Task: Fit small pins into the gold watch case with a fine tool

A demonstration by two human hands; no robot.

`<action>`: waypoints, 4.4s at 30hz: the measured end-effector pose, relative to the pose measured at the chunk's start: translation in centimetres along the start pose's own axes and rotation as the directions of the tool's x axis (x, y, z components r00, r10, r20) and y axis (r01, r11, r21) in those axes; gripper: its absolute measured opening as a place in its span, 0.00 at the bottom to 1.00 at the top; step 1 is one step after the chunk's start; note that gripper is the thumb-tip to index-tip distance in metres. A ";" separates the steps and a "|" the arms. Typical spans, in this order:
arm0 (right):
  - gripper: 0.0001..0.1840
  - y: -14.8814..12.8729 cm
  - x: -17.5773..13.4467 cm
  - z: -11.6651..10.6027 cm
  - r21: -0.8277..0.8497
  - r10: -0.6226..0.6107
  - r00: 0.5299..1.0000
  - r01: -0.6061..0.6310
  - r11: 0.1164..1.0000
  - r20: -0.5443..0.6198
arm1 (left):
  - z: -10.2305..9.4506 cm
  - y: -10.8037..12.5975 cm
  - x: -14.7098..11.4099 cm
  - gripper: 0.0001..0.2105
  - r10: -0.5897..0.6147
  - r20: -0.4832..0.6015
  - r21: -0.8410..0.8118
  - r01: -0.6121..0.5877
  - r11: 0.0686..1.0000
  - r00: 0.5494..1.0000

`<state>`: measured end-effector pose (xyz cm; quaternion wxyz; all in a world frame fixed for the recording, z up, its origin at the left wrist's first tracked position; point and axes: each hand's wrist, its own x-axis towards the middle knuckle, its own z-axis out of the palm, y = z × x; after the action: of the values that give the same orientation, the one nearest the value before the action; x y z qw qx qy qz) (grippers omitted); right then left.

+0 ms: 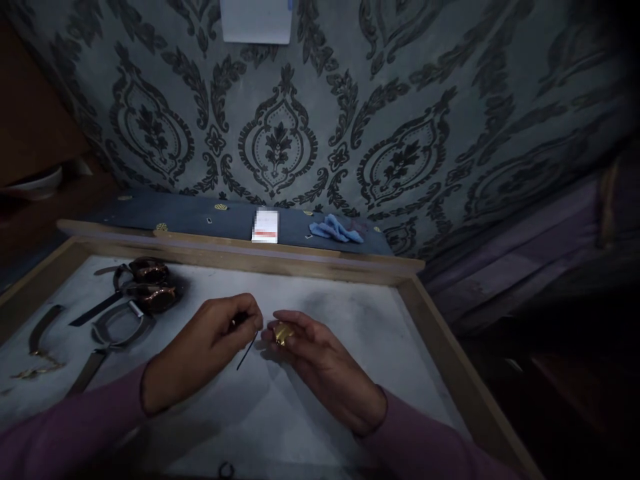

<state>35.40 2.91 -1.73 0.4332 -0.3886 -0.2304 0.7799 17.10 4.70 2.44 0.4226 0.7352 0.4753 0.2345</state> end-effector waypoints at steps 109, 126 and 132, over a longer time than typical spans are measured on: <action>0.09 1.0 -0.7 0.5 -0.520 -0.229 0.971 0.229 0.823 0.066 | 0.6 -0.8 -0.2 0.12 -0.014 0.018 0.036 0.013 0.999 1.000; 0.09 1.3 -0.6 0.3 -0.565 -0.207 0.975 0.213 0.797 0.077 | 0.5 -0.4 -0.3 0.11 0.012 0.081 0.301 -0.036 0.953 0.997; 0.08 1.3 -0.6 0.1 -0.584 -0.220 0.971 0.233 0.777 0.094 | 1.1 -0.8 -0.3 0.11 0.021 0.050 0.294 -0.035 0.955 0.999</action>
<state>34.85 1.72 -2.29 0.3786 -0.4654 -0.5111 0.6155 17.39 4.19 1.17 0.3158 0.8020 0.4844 0.1498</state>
